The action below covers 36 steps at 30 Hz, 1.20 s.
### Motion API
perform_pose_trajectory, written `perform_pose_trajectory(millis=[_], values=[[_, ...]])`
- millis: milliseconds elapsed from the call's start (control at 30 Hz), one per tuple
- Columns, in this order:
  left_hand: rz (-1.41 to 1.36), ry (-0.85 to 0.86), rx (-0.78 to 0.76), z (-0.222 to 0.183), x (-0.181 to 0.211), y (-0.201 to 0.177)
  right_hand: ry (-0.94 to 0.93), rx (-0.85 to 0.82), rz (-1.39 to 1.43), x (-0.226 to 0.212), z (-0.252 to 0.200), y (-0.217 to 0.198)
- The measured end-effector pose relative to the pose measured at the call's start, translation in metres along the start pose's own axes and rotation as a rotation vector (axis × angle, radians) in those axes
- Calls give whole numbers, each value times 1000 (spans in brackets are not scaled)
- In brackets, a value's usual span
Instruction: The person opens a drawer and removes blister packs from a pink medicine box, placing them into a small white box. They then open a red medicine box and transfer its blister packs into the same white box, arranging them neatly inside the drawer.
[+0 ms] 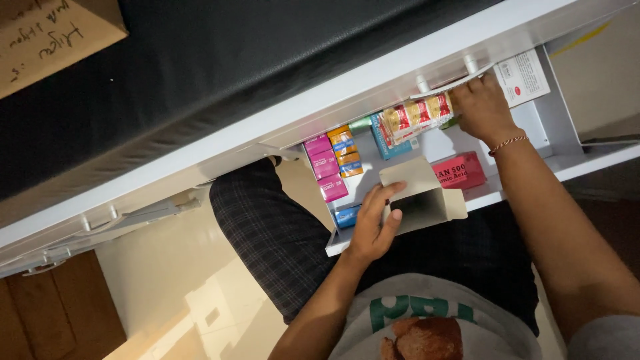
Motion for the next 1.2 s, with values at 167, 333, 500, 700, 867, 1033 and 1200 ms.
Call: perform_pose_trajectory(millis=[167,333,500,700,867,1033,1200], values=[[1,-10,-3,2,6,-2,28,-24,125,-4,-1,-24],[3,-1,12,1,8,-1,86,-159,321,-3,-4,-60],[4,-67,-57,-2,10,-1,242,-360,475,-9,-33,-114],[4,-93,-63,-3,6,-2,301,-284,465,-9,-112,-187],[-4,-73,-58,-4,5,-1,450,-375,598,-7,-151,-257],[-29,-68,-50,-5,6,-1,405,-306,979,14,-197,-264],[8,-93,-58,-7,-1,0,201,-413,863,36,-230,-242]])
Point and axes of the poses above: each hand's wrist, its own z-axis towards the middle knuckle, its own y-axis out of the palm, x = y × z, the point moved 3 cm from there along z, towards the middle knuckle, and after that the axes turned 10 degrees about -x, right-handed, at the moved point
